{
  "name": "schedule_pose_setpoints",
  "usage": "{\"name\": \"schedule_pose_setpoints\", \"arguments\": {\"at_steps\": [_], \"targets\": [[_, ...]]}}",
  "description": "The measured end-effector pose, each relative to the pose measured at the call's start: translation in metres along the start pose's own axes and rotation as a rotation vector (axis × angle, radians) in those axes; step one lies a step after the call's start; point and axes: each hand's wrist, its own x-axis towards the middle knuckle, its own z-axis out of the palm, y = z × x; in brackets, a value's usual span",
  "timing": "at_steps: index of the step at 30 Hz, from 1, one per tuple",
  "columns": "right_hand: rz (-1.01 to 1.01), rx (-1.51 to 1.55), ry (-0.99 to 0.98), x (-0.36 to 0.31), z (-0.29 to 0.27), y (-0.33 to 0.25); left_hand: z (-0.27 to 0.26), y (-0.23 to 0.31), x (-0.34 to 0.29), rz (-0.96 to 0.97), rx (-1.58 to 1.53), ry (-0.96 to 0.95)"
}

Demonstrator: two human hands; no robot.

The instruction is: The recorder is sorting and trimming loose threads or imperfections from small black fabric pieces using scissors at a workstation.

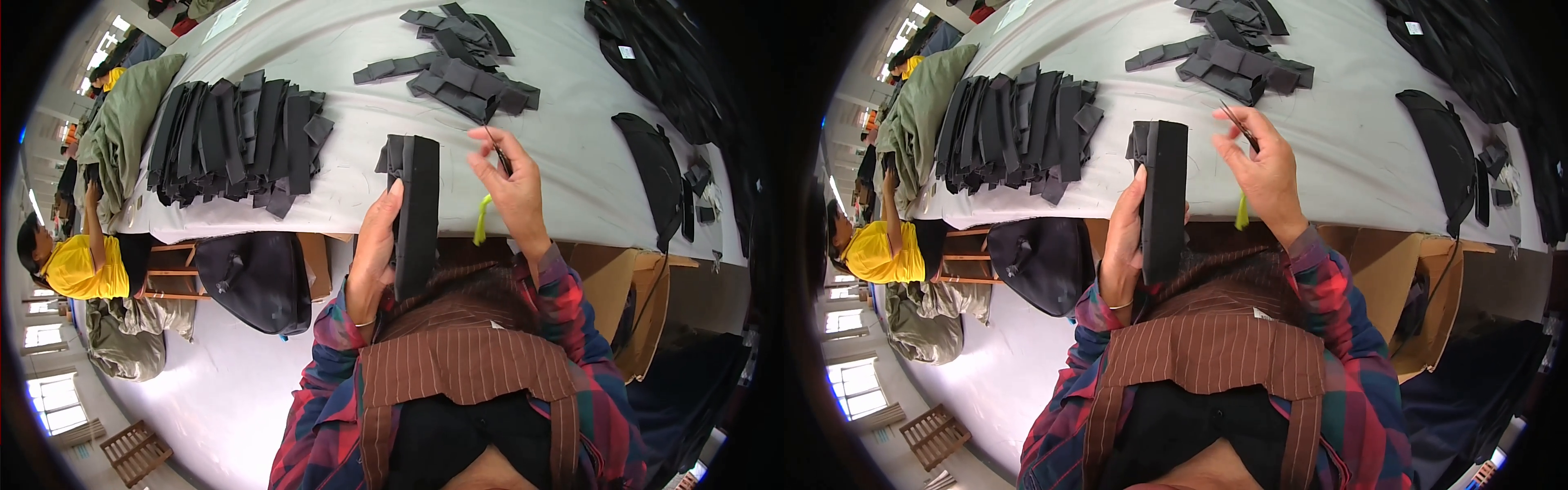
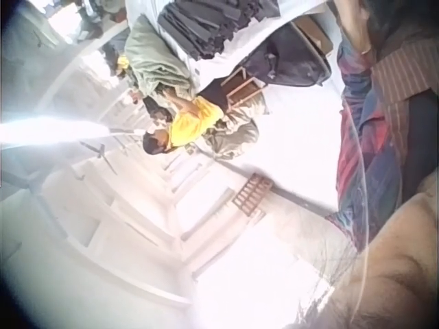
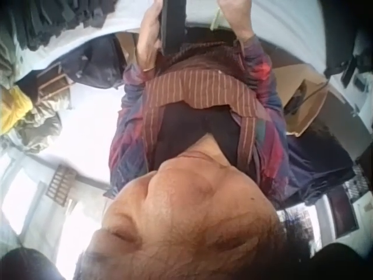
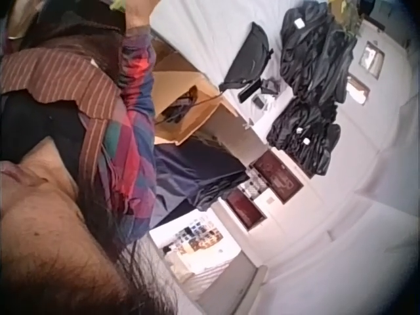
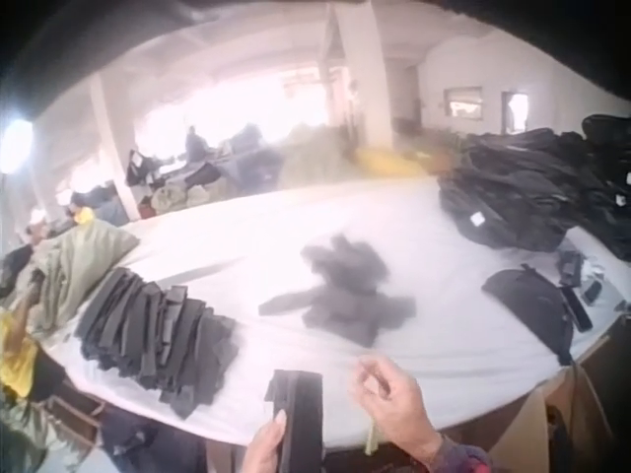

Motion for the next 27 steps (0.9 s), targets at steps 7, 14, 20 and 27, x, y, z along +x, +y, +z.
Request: {"name": "schedule_pose_setpoints", "arguments": {"at_steps": [7, 14, 20, 27], "targets": [[0.095, 0.312, -0.239, 0.000, 0.009, -0.004, -0.001, -0.001, 0.002, -0.018, 0.104, -0.062], [0.299, 0.741, -0.016, 0.008, 0.002, -0.004, -0.005, 0.002, 0.001, 0.048, -0.068, -0.237], [0.423, 0.838, 0.191, 0.001, 0.008, 0.001, -0.022, -0.006, 0.001, 0.197, -0.253, -0.255], [0.519, 0.827, 0.029, -0.034, 0.036, -0.002, 0.008, -0.008, 0.002, 0.396, 0.139, -0.053]]}}
